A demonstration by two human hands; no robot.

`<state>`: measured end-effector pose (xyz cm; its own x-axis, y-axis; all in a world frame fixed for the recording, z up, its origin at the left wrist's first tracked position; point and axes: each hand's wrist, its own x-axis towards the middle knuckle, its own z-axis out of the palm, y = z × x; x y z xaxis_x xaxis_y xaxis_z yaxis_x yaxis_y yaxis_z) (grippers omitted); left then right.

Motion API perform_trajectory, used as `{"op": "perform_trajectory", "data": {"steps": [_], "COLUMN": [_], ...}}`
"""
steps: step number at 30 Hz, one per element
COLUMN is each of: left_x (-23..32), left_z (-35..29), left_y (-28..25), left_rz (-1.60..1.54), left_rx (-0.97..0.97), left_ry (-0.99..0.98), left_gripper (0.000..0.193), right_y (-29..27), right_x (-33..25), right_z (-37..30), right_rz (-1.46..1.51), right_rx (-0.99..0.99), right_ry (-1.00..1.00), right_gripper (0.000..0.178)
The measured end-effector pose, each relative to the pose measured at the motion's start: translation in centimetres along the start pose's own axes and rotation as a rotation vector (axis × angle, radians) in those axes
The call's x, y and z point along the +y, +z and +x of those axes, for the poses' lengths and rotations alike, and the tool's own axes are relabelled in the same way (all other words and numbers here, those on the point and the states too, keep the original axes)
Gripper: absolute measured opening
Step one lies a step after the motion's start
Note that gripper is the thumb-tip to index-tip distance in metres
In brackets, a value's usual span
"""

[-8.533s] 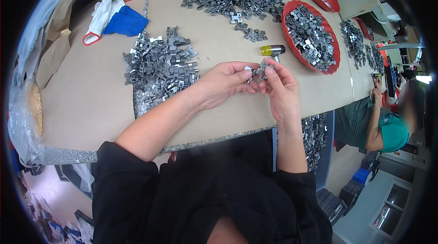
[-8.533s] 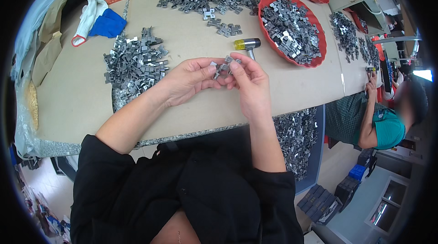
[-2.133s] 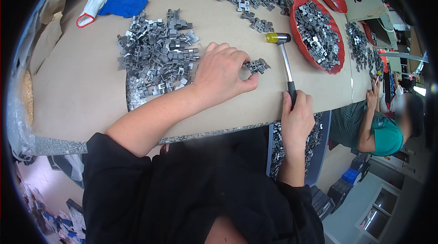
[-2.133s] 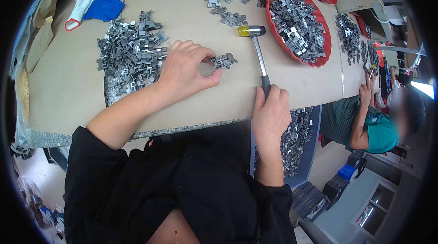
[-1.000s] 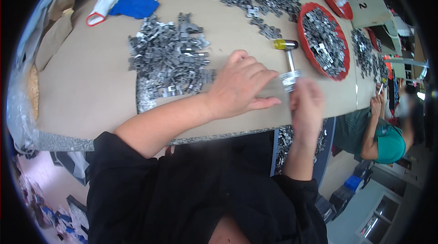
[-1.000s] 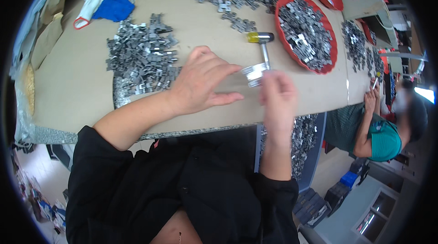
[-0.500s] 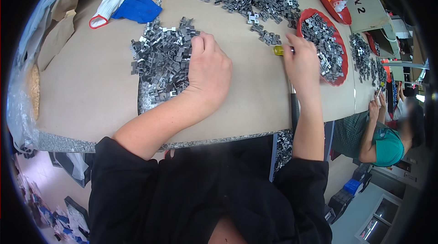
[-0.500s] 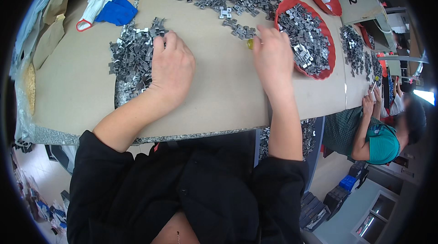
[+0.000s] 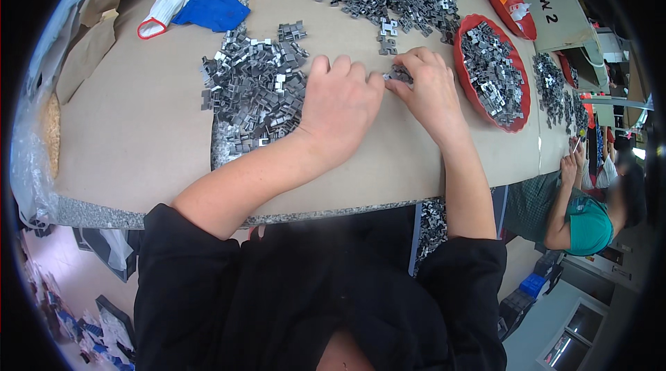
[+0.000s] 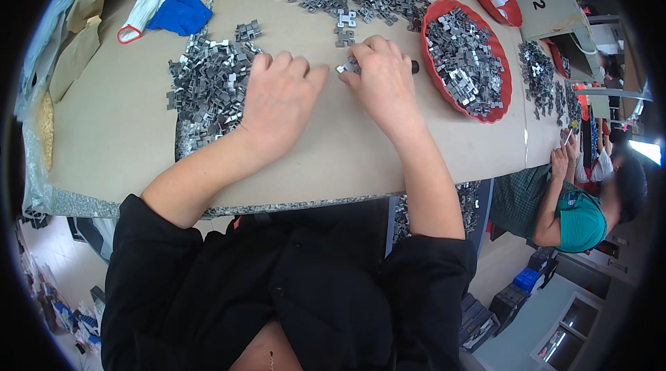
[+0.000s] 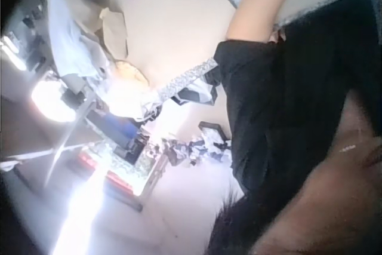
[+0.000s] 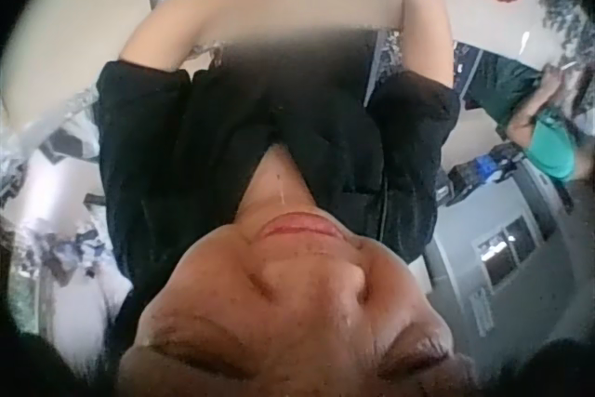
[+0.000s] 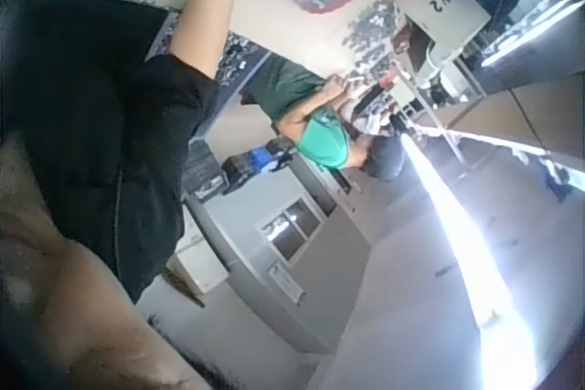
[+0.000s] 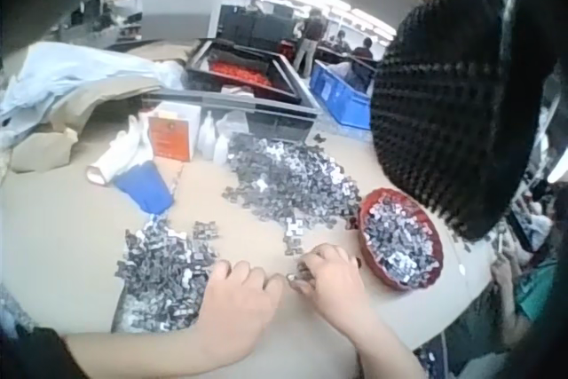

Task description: The person assembles small metal hardware components by hand, using a mallet to tap them together.

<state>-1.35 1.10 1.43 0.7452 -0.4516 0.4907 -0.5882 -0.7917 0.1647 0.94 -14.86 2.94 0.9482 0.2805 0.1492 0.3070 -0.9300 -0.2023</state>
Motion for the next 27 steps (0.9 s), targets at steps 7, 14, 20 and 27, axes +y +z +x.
{"op": "perform_trajectory", "data": {"steps": [7,14,20,27], "left_x": [-1.8,-0.8,-1.3,-1.1], "left_z": [0.9,0.3,1.0,0.9], "left_y": [-2.1,-1.2,-0.1,0.9], "left_rz": [0.34,0.208,-0.403,-0.704], "left_rx": [-0.145,-0.222,-0.199,-0.351], "left_ry": [-0.114,0.013,-0.205,-0.261], "left_gripper": [0.005,0.007,0.01,0.016], "right_y": [-0.7,0.2,0.4,0.6], "right_x": [-0.4,-0.7,-0.5,0.4], "right_z": [-1.6,-1.9,-3.2,-6.3], "right_rz": [0.019,0.103,0.227,1.036], "right_rx": [-0.037,-0.117,0.036,0.14], "right_ry": [-0.022,0.135,0.199,0.467], "right_gripper": [0.03,0.019,0.011,0.019]}}
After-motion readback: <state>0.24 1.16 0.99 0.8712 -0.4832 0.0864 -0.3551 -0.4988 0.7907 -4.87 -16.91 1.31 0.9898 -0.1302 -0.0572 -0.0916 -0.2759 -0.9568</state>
